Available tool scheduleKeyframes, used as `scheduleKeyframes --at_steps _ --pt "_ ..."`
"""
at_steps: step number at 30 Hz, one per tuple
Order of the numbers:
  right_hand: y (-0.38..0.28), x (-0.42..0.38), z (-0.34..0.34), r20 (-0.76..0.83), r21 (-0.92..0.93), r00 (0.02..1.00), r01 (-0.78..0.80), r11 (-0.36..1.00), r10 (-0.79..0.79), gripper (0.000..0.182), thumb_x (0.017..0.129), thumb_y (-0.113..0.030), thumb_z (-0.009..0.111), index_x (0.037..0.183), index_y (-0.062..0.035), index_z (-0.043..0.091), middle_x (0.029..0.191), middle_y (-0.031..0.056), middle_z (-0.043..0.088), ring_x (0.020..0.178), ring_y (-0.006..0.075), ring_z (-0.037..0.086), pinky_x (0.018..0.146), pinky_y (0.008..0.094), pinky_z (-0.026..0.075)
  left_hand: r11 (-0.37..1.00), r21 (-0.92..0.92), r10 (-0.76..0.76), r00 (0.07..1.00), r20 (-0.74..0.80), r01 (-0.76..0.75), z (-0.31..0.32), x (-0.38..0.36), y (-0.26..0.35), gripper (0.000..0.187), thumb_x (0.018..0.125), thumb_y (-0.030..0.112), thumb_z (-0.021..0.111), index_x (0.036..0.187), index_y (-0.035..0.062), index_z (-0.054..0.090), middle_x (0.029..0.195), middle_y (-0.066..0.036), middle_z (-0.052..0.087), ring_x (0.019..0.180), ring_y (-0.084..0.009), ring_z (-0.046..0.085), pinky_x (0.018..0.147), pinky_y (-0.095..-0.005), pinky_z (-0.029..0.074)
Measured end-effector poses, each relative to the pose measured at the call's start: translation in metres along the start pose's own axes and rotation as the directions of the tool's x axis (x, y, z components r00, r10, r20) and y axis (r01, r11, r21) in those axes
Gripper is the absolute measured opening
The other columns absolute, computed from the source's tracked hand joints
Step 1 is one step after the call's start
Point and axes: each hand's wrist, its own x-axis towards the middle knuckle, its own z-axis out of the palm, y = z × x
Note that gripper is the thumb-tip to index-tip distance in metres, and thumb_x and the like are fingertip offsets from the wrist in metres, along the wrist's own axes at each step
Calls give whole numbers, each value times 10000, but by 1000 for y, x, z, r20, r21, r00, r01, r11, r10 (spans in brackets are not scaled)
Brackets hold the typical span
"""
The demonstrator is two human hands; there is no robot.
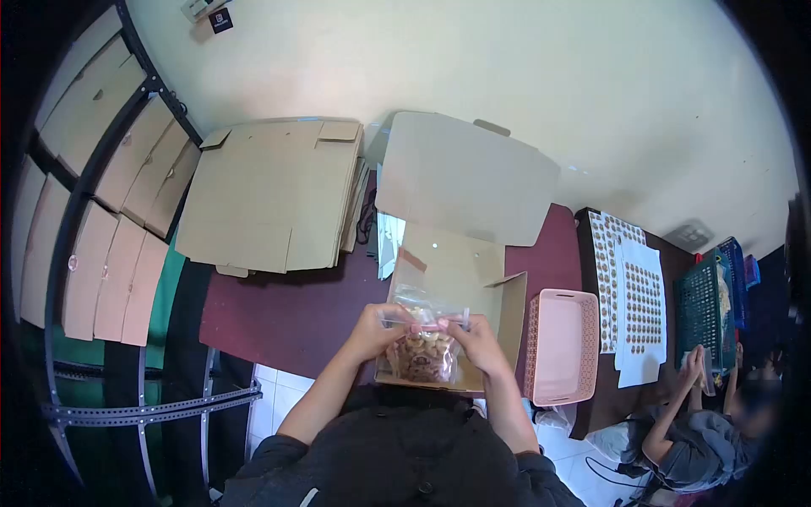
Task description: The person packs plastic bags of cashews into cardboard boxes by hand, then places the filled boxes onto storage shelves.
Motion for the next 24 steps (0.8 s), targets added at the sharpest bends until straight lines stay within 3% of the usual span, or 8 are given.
scheduleKeyframes --at_steps 2,9,12,15,17,19,21,24 --pt "-10 -8 -13 188 -28 979 -75 997 79 257 908 -169 547 1036 39 627 909 40 651 854 92 551 781 255 430 998 -47 42 987 155 -36 -7 -3 1 135 784 90 684 870 -14 674 807 -61 661 834 -119 585 882 -309 434" --pt "4 -36 -31 116 -60 991 -65 996 72 300 936 -200 506 1102 30 603 950 41 648 872 86 534 797 245 428 988 154 -44 882 469 -33 -16 -8 16 275 877 84 551 1133 -13 583 1046 -124 646 960 -169 584 1037 -323 302" --pt "-1 -32 -27 -37 -69 998 -62 996 60 299 935 -210 513 1078 31 616 954 44 647 882 85 535 794 242 431 988 -33 152 967 205 -148 1 -12 20 336 908 140 527 1211 -4 514 1256 -132 525 1080 -188 528 1017 -329 327" --pt "-13 -25 -14 -226 -14 972 57 998 -59 282 930 -185 519 1091 24 617 984 87 647 937 117 552 844 261 430 978 -4 206 973 -100 -207 2 -5 12 422 899 214 545 1263 16 462 1212 -141 503 1130 -240 499 968 -336 380" --pt "-17 -22 -3 -300 -318 891 244 916 -341 261 918 -152 532 1112 1 615 1031 133 635 977 161 567 868 276 431 986 -38 161 987 19 -160 4 -6 10 489 877 273 581 1286 38 450 1351 -166 393 1251 -294 388 1036 -383 302" --pt "-8 -19 7 -257 -305 916 225 925 -307 305 882 -139 562 1167 -34 592 1059 150 620 1021 212 553 886 299 423 917 267 268 953 138 -297 23 -12 15 611 850 332 611 1338 45 381 1437 -182 255 1341 -301 240 1078 -395 216" --pt "-9 -15 23 -84 -445 877 392 805 -473 342 848 -117 573 1182 -50 587 1113 138 578 1043 221 541 896 294 414 933 171 300 946 120 -318 33 -13 0 746 805 404 649 1361 24 326 1446 -193 202 1354 -312 193 1086 -395 193" --pt "-5 -16 22 -79 -351 909 359 865 -410 378 790 -78 617 1167 -58 595 1115 115 524 1071 227 493 934 301 373 940 124 309 947 84 -318 41 -17 0 826 781 440 665 1369 -2 290 1440 -208 208 1350 -320 197 1088 -392 184"
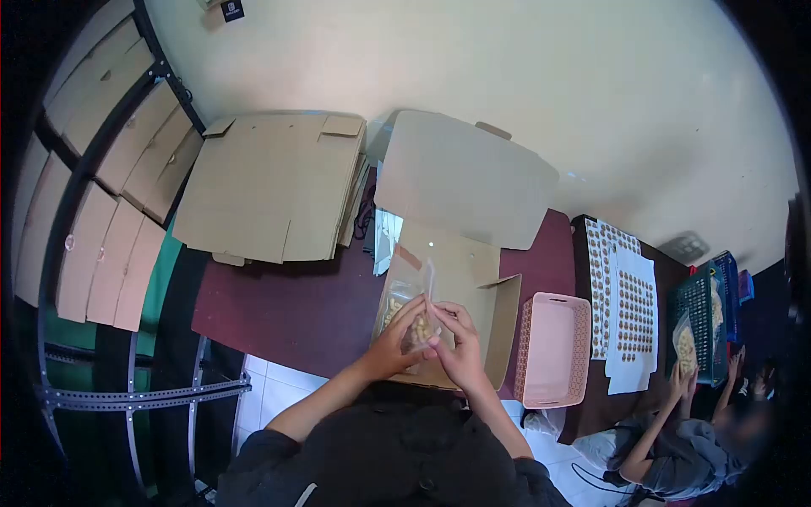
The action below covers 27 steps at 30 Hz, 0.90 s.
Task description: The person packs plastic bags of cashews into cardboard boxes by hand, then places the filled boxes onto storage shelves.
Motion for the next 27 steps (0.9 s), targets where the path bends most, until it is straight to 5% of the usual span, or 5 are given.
scheduleKeyframes --at_steps 9,11,15,21,27 --pt "23 -2 0 -497 149 858 -67 987 133 504 783 -99 683 1233 17 487 1017 114 539 968 193 508 874 308 403 941 -187 -305 946 -111 282 23 -10 -9 374 932 282 453 1067 -45 577 1094 -189 598 1083 -314 538 1086 -439 186" --pt "40 -7 -11 -16 512 862 -428 745 507 394 768 -131 725 1100 13 568 900 82 609 853 146 556 781 280 434 990 -31 -140 980 -138 137 13 -6 -2 387 941 287 420 1053 -47 581 1062 -196 607 1066 -312 543 1085 -457 183" --pt "31 -8 -8 -62 543 849 -412 731 525 190 806 -91 674 957 18 636 895 81 654 835 126 586 797 285 443 990 137 -23 989 -149 43 8 -5 -6 385 946 286 415 1026 -52 581 932 -172 639 977 -251 573 1052 -377 260" --pt "38 -11 -19 54 377 854 -498 781 518 288 922 -247 532 945 18 643 865 60 649 827 109 570 798 263 421 765 -447 -530 848 -25 464 -7 -13 17 300 923 249 489 898 -29 600 841 -61 624 769 -113 543 727 -298 439" --pt "41 -7 -23 156 479 835 -531 699 528 344 933 -283 508 1029 24 631 979 60 644 918 121 563 882 269 398 924 -305 -276 955 -111 232 -15 -12 -8 307 919 239 522 981 -43 628 805 -26 607 745 -79 519 666 -270 428"
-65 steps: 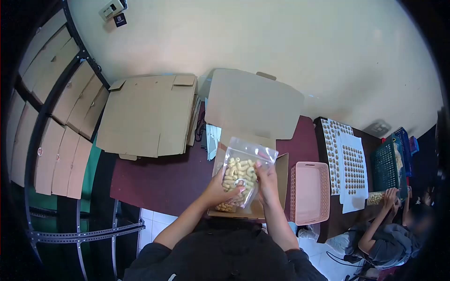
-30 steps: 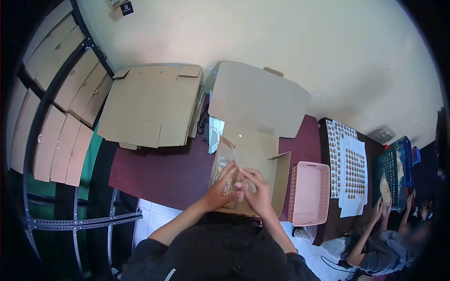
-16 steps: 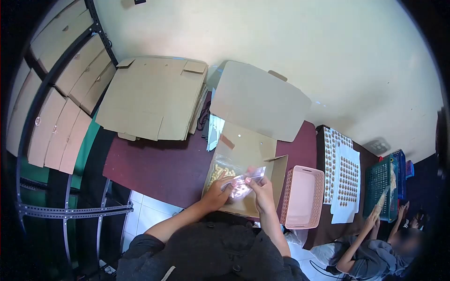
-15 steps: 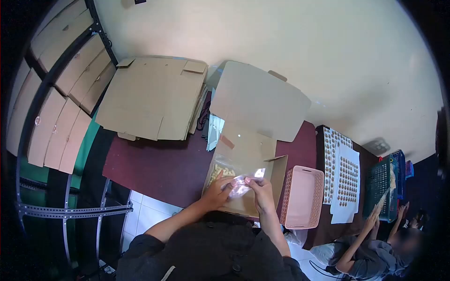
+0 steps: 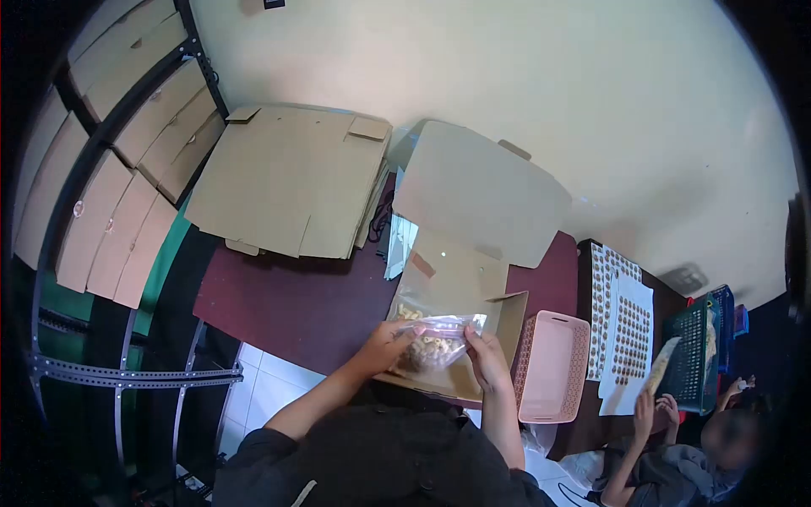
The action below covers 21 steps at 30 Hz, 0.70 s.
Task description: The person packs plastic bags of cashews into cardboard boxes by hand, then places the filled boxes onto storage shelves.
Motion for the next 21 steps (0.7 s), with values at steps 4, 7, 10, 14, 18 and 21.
scheduleKeyframes --at_steps 4,7,10,14,18,21 --pt "-11 -7 -3 66 10 998 -9 1000 8 344 930 -295 509 993 23 623 1015 74 629 973 142 553 923 315 385 1000 -25 -6 1000 -13 6 -5 -5 5 315 912 233 546 1056 -38 619 788 -19 611 709 -62 505 637 -245 415" --pt "-15 -8 -10 170 -50 983 -54 997 62 418 942 -314 471 1067 65 594 1104 114 605 1076 187 518 1001 343 328 997 77 -18 1000 -17 19 -10 -5 3 296 905 217 562 1049 -33 629 797 -13 618 682 -46 495 633 -231 413" --pt "-18 -11 -5 199 -81 979 -20 996 36 436 946 -309 459 1106 80 573 1164 137 579 1115 196 497 1023 352 304 999 -45 -35 992 -118 30 -5 -6 7 295 904 218 568 1048 -32 632 817 -3 618 651 -31 481 620 -224 409" --pt "-23 -13 -4 194 -80 981 -11 997 26 447 950 -294 446 1126 103 551 1215 149 551 1151 205 479 1034 359 291 986 -163 -53 996 -66 42 -9 0 10 289 931 209 512 1042 -27 636 855 -16 634 763 -69 536 725 -241 436" --pt "-28 -14 -5 173 -110 984 -24 994 43 445 955 -287 431 1129 107 547 1213 151 555 1145 212 487 1034 362 291 943 -315 -76 991 111 107 -14 3 16 305 957 198 446 1108 -15 603 955 -49 641 939 -110 552 867 -265 423" --pt "-22 -8 -4 146 -87 989 -2 996 14 441 959 -294 421 1146 84 549 1178 145 581 1086 194 529 993 338 343 920 -357 -120 983 136 162 -16 11 3 335 947 164 449 1228 -10 505 1129 -93 570 1040 -135 517 916 -283 396"
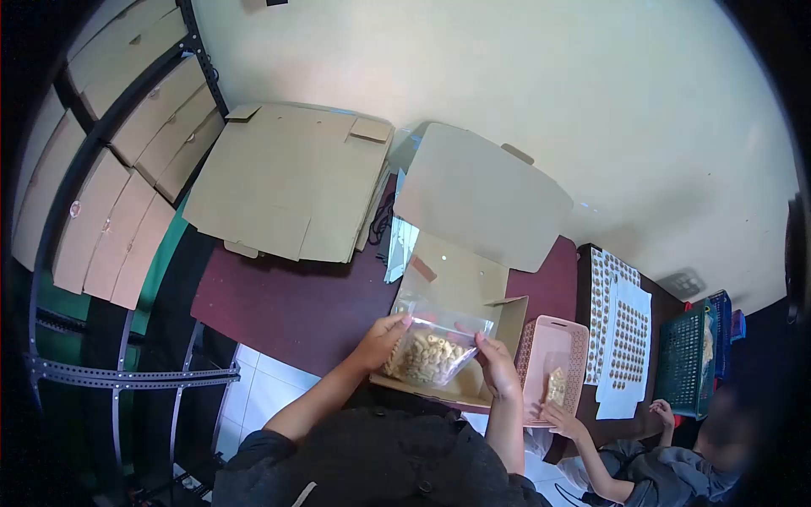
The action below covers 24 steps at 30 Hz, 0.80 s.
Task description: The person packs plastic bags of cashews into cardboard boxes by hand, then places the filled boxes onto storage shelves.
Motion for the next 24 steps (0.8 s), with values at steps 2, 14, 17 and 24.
scheduleKeyframes --at_steps 2,14,17,24 --pt "-1 6 2 -251 -50 966 49 998 -60 441 964 -307 410 1171 57 546 1129 131 612 1007 159 567 906 301 408 989 56 144 982 -124 -138 9 4 -1 370 937 160 463 1269 -2 454 1203 -111 506 1094 -155 484 937 -294 380" --pt "-7 16 43 79 -574 802 522 631 -592 283 913 -208 522 1087 -5 617 961 108 536 906 197 493 811 309 404 885 351 339 940 -38 -305 34 9 -22 609 824 315 644 1282 -5 401 1280 -177 444 1231 -237 393 1019 -355 303" --pt "-12 15 49 -137 -723 745 375 580 -653 278 830 -148 632 1056 3 573 984 107 517 918 187 479 817 303 398 946 253 231 970 -80 -204 44 4 -9 466 854 278 612 1187 -27 499 1110 -140 579 1063 -191 540 937 -314 388" --pt "2 28 40 -335 19 928 179 984 -163 338 761 -97 715 1035 -19 533 911 51 588 843 145 569 780 278 446 935 353 94 987 -132 -42 23 -3 -11 312 902 245 529 992 -43 605 825 -87 633 804 -126 575 751 -296 458"
